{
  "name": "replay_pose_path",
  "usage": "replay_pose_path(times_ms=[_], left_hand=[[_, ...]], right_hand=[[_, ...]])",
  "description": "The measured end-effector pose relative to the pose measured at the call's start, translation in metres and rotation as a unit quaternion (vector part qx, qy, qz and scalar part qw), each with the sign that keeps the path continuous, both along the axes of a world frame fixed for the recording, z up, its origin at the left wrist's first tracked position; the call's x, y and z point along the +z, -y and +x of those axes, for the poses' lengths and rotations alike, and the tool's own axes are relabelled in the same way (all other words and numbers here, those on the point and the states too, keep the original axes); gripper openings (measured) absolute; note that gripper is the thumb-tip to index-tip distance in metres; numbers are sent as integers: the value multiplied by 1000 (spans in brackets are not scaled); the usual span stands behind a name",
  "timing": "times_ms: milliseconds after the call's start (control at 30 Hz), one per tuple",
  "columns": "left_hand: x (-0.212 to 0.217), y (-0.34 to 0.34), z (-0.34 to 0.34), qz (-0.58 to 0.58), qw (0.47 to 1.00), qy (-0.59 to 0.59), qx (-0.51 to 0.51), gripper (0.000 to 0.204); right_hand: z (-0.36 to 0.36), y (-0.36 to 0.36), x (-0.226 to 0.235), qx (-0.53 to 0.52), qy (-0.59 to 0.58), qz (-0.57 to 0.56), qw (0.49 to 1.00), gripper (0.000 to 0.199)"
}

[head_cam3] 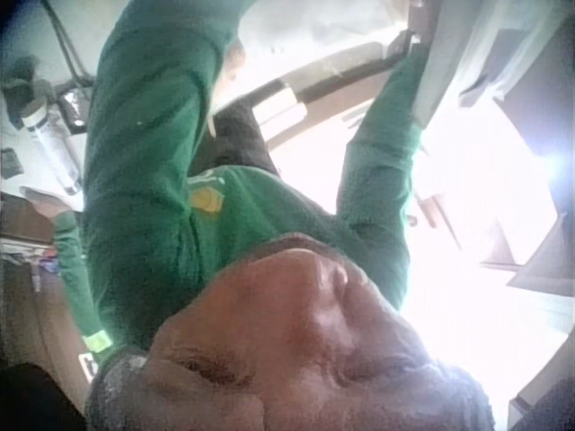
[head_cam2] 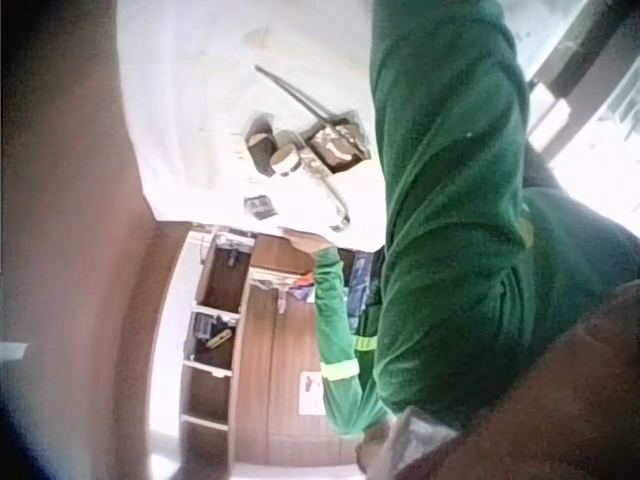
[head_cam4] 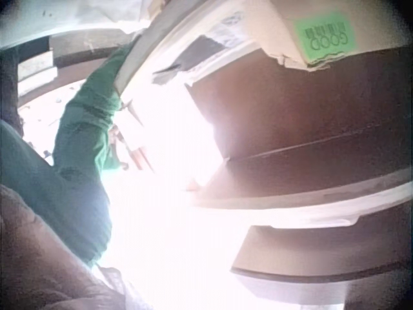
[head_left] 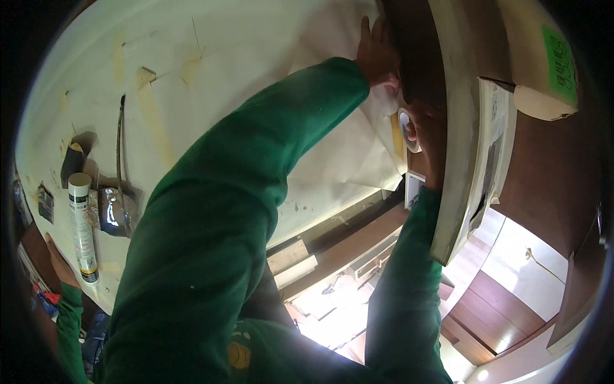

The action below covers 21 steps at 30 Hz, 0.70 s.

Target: The person assembles a wooden cabinet by applying adhesive to edges and securing a white protective sheet with tape. They smooth the sheet and trim excess material while another person works nearby.

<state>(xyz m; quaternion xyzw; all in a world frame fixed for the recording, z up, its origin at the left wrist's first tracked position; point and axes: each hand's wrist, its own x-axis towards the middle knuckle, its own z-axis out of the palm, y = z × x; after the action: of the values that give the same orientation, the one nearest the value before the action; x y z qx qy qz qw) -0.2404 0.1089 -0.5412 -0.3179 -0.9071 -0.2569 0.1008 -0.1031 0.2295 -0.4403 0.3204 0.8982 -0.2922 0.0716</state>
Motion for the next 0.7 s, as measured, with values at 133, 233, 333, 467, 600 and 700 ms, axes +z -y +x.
replay_pose_path(times_ms=[133, 233, 333, 467, 600, 700], left_hand=[[13, 1, -2, -13, 999, 39, -31, 80], [22, 6, -3, -42, 994, 76, -60, 80], [18, 10, -4, -23, 996, 67, -46, 81], [5, 4, 5, 67, 997, 26, 6, 87], [8, 5, 37, 40, 999, 18, 20, 99], [13, 5, 60, 64, 997, 49, 0, 106]], right_hand=[[6, -21, -19, -55, 87, 56, 993, 22], [15, -41, -25, -49, 151, 77, 984, 25], [13, -40, -26, -50, 185, 83, 978, 27], [10, -54, -32, -33, 200, 40, 978, 33], [6, -51, -38, 5, 148, 47, 988, 30], [-3, -43, -44, 64, 100, 85, 989, 27]])
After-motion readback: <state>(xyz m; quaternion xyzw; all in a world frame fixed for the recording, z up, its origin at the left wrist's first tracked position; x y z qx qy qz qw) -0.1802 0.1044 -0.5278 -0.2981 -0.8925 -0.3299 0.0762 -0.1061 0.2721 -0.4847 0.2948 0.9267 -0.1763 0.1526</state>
